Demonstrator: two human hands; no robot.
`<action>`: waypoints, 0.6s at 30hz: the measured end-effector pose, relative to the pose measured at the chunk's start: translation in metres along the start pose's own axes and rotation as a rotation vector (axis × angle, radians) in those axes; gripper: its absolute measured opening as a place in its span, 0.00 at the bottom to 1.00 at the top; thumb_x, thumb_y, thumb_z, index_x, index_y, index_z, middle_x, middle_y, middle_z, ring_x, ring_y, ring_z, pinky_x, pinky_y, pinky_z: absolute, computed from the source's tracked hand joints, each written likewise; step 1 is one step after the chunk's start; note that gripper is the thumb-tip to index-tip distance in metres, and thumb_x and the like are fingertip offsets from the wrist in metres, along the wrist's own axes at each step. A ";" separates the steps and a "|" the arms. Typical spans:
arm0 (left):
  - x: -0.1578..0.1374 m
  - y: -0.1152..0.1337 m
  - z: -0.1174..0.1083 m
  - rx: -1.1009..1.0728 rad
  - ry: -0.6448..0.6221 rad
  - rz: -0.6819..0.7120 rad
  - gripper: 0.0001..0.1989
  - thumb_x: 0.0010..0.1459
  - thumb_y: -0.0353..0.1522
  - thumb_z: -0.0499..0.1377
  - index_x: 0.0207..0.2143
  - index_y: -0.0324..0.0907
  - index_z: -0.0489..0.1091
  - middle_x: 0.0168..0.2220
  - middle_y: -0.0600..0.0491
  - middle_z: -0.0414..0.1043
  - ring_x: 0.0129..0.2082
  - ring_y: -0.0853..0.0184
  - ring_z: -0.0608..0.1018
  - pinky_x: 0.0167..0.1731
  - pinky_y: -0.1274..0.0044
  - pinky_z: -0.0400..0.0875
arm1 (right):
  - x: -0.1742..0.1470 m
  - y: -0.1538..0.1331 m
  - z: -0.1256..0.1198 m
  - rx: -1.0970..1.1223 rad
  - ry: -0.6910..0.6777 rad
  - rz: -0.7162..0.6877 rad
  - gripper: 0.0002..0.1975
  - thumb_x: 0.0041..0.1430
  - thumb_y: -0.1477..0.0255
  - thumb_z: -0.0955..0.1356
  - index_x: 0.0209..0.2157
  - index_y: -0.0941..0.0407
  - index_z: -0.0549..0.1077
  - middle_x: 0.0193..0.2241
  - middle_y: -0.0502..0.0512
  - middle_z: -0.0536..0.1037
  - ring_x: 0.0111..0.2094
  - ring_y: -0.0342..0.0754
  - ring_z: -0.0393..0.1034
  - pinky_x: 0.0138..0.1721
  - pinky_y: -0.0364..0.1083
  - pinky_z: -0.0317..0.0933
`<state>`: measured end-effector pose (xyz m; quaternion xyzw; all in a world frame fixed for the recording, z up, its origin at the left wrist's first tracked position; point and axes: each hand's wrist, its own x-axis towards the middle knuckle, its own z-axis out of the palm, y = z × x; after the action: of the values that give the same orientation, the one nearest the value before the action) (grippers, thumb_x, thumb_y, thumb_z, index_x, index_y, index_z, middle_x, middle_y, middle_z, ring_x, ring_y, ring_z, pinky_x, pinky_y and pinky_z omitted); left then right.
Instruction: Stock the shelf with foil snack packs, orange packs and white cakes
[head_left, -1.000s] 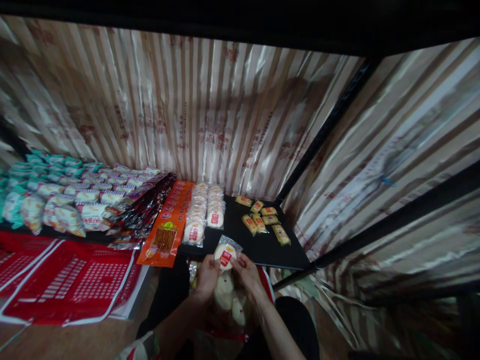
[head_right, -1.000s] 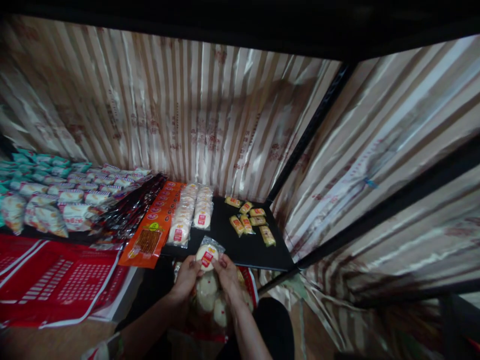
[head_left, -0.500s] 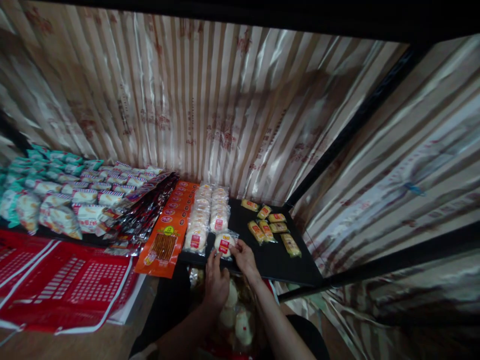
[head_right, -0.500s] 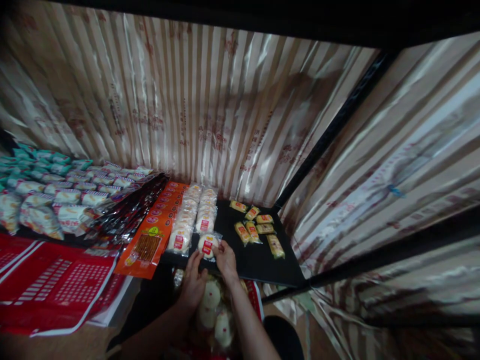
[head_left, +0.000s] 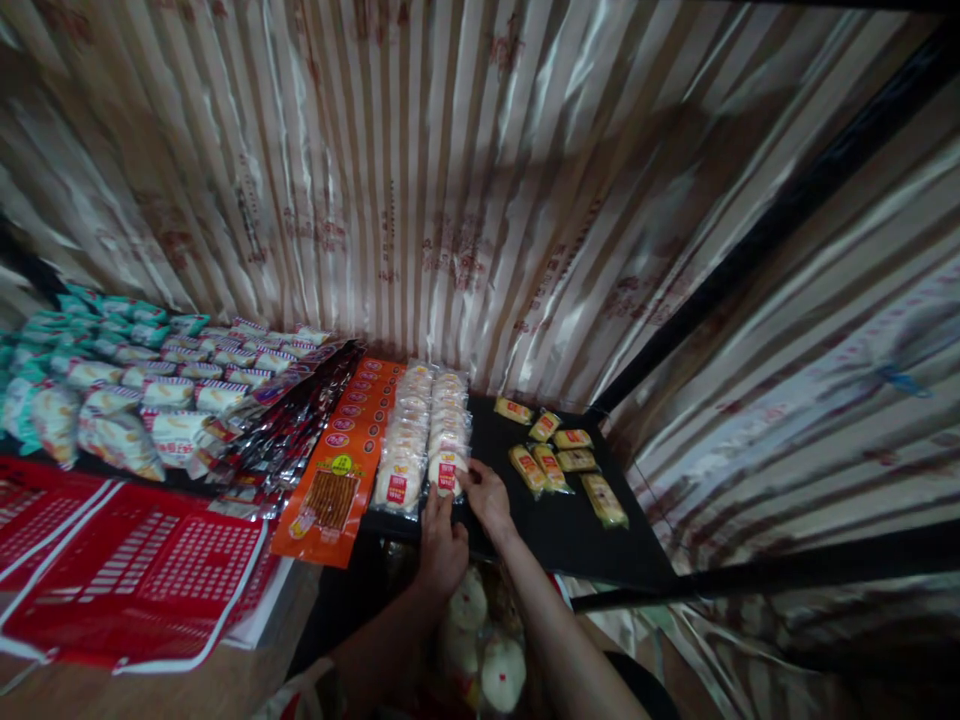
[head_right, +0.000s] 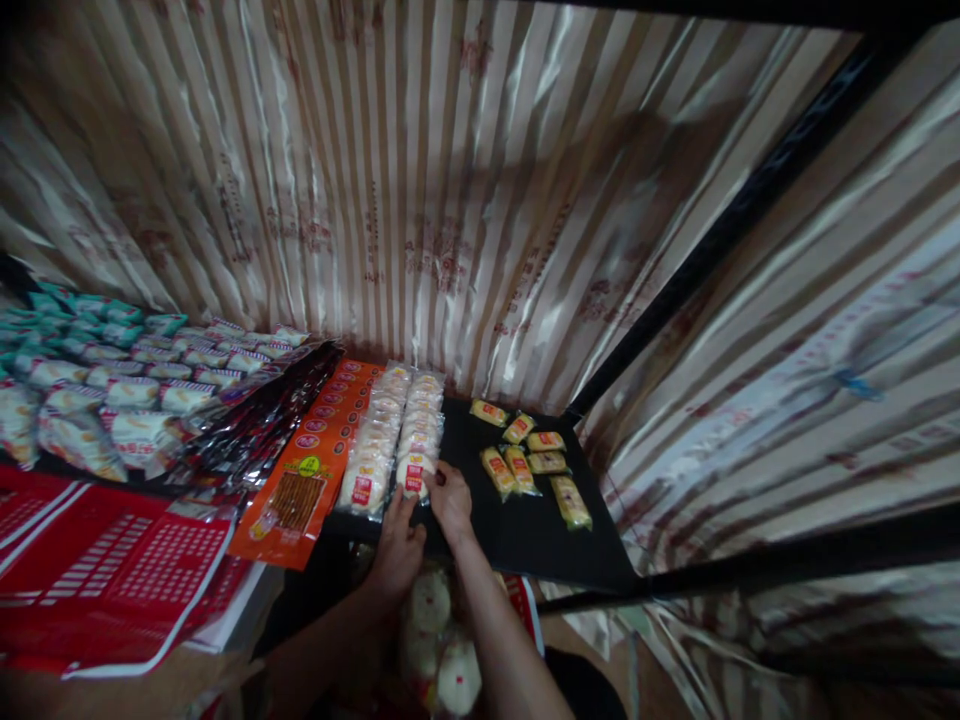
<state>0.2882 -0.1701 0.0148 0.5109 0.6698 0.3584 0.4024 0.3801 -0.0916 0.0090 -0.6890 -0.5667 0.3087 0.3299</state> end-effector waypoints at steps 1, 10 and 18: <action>0.001 -0.001 0.000 -0.011 -0.002 0.001 0.27 0.48 0.23 0.50 0.54 0.34 0.63 0.64 0.45 0.49 0.63 0.62 0.54 0.59 0.74 0.52 | -0.001 -0.001 0.000 -0.023 0.003 -0.003 0.18 0.49 0.62 0.65 0.41 0.55 0.75 0.36 0.55 0.77 0.35 0.49 0.72 0.37 0.45 0.63; 0.011 -0.011 0.009 -0.063 0.121 0.071 0.27 0.44 0.21 0.49 0.49 0.37 0.68 0.60 0.46 0.59 0.60 0.59 0.61 0.59 0.68 0.54 | -0.007 -0.004 0.006 -0.010 0.067 -0.054 0.20 0.48 0.62 0.66 0.45 0.52 0.72 0.34 0.51 0.77 0.35 0.48 0.71 0.38 0.46 0.63; 0.019 -0.015 0.015 -0.015 0.139 0.103 0.29 0.43 0.20 0.49 0.50 0.37 0.67 0.60 0.46 0.59 0.60 0.58 0.60 0.60 0.66 0.52 | -0.008 -0.007 0.011 -0.155 0.100 -0.060 0.23 0.52 0.61 0.64 0.49 0.55 0.69 0.38 0.57 0.77 0.40 0.52 0.69 0.41 0.48 0.61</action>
<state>0.2929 -0.1542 -0.0081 0.5154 0.6661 0.4186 0.3397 0.3661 -0.0971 0.0086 -0.7096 -0.5921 0.2191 0.3128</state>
